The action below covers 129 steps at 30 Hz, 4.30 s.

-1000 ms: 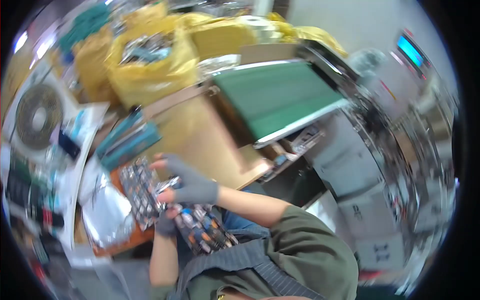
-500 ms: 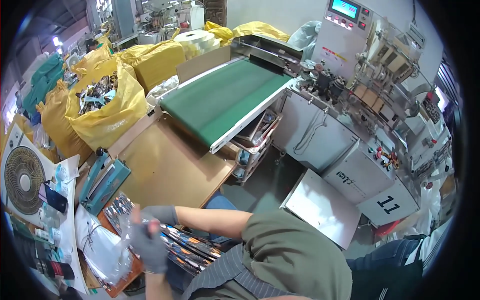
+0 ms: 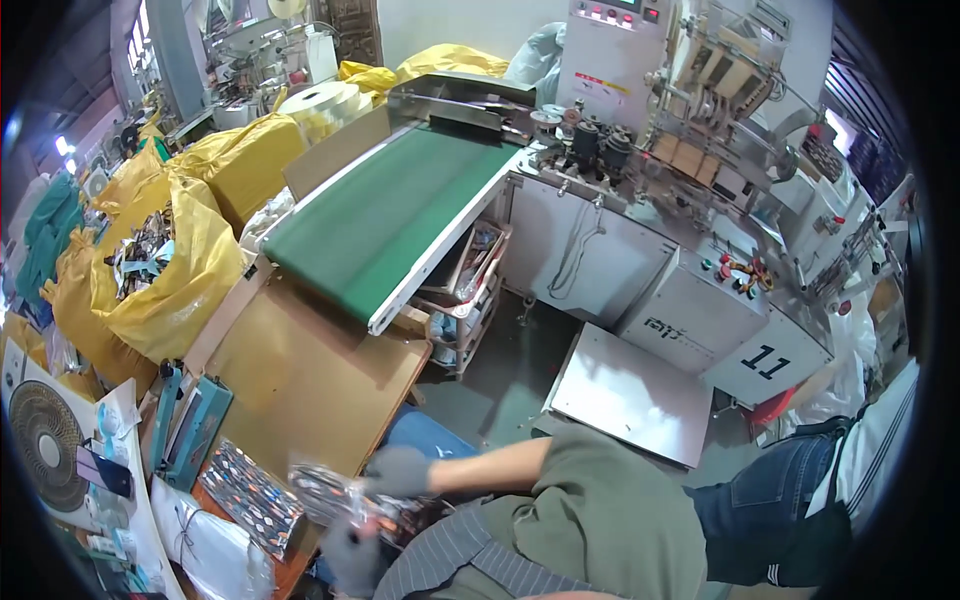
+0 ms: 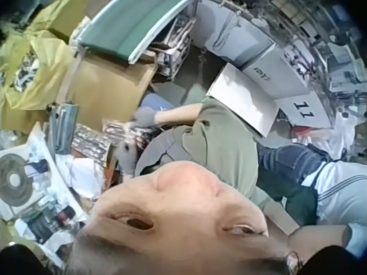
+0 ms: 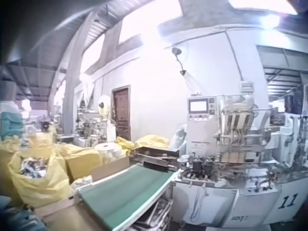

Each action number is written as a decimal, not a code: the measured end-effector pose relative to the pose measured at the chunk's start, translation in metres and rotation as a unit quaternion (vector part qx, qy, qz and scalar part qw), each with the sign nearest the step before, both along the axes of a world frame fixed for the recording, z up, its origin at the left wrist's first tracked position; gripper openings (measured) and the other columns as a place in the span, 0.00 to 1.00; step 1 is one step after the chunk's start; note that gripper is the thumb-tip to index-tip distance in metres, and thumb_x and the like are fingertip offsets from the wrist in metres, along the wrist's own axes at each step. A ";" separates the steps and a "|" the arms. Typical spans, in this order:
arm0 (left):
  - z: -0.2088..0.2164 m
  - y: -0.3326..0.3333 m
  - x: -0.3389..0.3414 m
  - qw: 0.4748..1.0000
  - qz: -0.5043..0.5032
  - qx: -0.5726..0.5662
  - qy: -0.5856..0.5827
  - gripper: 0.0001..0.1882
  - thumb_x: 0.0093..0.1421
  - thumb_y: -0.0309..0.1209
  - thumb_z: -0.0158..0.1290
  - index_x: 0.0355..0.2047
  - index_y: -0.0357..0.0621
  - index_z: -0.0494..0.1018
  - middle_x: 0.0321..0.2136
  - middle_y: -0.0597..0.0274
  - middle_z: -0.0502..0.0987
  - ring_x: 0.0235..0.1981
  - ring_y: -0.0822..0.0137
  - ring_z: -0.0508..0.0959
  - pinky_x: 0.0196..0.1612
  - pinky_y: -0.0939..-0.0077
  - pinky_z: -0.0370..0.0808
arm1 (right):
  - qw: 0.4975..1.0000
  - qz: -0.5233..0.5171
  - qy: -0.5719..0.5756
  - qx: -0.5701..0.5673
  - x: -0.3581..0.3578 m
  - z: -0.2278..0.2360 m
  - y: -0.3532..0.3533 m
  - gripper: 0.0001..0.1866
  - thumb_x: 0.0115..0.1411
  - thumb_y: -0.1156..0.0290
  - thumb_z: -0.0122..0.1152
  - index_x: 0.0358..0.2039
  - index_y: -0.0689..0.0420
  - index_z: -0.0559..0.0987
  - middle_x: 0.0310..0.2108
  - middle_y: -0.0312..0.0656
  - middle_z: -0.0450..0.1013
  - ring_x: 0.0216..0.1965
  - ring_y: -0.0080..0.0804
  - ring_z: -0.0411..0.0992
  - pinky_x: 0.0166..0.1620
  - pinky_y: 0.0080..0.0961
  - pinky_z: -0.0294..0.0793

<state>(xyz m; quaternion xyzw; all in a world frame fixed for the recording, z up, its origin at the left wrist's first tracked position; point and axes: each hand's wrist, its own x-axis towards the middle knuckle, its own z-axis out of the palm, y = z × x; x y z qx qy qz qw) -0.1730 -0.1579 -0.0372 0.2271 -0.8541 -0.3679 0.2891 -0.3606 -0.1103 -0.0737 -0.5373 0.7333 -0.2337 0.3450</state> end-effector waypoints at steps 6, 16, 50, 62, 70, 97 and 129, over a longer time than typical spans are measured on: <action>0.067 -0.108 -0.032 0.985 0.147 -0.041 0.086 0.04 0.53 0.26 0.49 0.27 0.40 0.65 0.18 0.62 0.64 0.21 0.71 0.68 0.25 0.74 0.64 | 0.874 0.015 0.016 -0.486 -0.007 0.112 -0.056 0.07 0.49 0.68 0.57 0.29 0.52 0.70 0.20 0.44 0.69 0.26 0.50 0.71 0.29 0.39 0.68; 0.094 -0.171 -0.048 0.975 0.201 -0.082 -0.057 0.14 0.57 0.34 0.47 0.26 0.36 0.75 0.21 0.48 0.75 0.25 0.53 0.76 0.29 0.66 0.69 | 0.926 -0.096 0.176 -0.321 -0.075 0.143 -0.130 0.06 0.47 0.67 0.55 0.26 0.52 0.74 0.24 0.45 0.74 0.29 0.48 0.73 0.34 0.40 0.71; 0.113 -0.200 0.028 0.946 0.127 0.295 0.047 0.11 0.58 0.29 0.49 0.35 0.33 0.76 0.22 0.62 0.76 0.17 0.79 0.73 0.16 0.87 0.68 | 0.818 0.426 0.074 -0.381 -0.004 0.147 -0.207 0.27 0.47 0.45 0.63 0.41 0.51 0.76 0.19 0.40 0.68 0.18 0.44 0.69 0.23 0.30 0.68; 0.007 -0.226 -0.015 0.868 0.072 0.435 0.227 0.25 0.42 0.33 0.67 0.42 0.39 0.74 0.35 0.66 0.78 0.38 0.74 0.74 0.47 0.77 0.69 | 0.880 0.307 0.129 -0.337 -0.020 0.125 -0.285 0.04 0.55 0.71 0.55 0.32 0.55 0.73 0.19 0.42 0.72 0.23 0.44 0.74 0.27 0.29 0.72; -0.031 -0.282 0.008 0.801 0.209 0.534 0.169 0.21 0.46 0.30 0.62 0.41 0.37 0.73 0.35 0.60 0.78 0.35 0.69 0.77 0.41 0.76 0.73 | 0.929 0.041 0.124 -0.347 -0.013 0.080 -0.451 0.25 0.53 0.49 0.60 0.40 0.59 0.73 0.20 0.42 0.71 0.25 0.33 0.73 0.31 0.29 0.69; -0.093 -0.378 0.085 0.786 0.253 0.534 0.181 0.16 0.51 0.33 0.56 0.41 0.40 0.75 0.34 0.64 0.78 0.31 0.71 0.77 0.32 0.79 0.73 | 0.933 -0.021 0.113 -0.341 0.042 -0.002 -0.449 0.11 0.48 0.60 0.56 0.26 0.55 0.74 0.28 0.47 0.72 0.32 0.49 0.73 0.33 0.42 0.71; -0.027 -0.241 -0.303 0.673 0.171 0.674 0.253 0.20 0.62 0.48 0.44 0.40 0.44 0.72 0.33 0.59 0.77 0.34 0.63 0.75 0.39 0.63 0.72 | 0.994 -0.084 -0.060 -0.037 -0.212 0.033 -0.251 0.25 0.50 0.59 0.57 0.42 0.67 0.71 0.31 0.48 0.75 0.30 0.40 0.74 0.38 0.29 0.73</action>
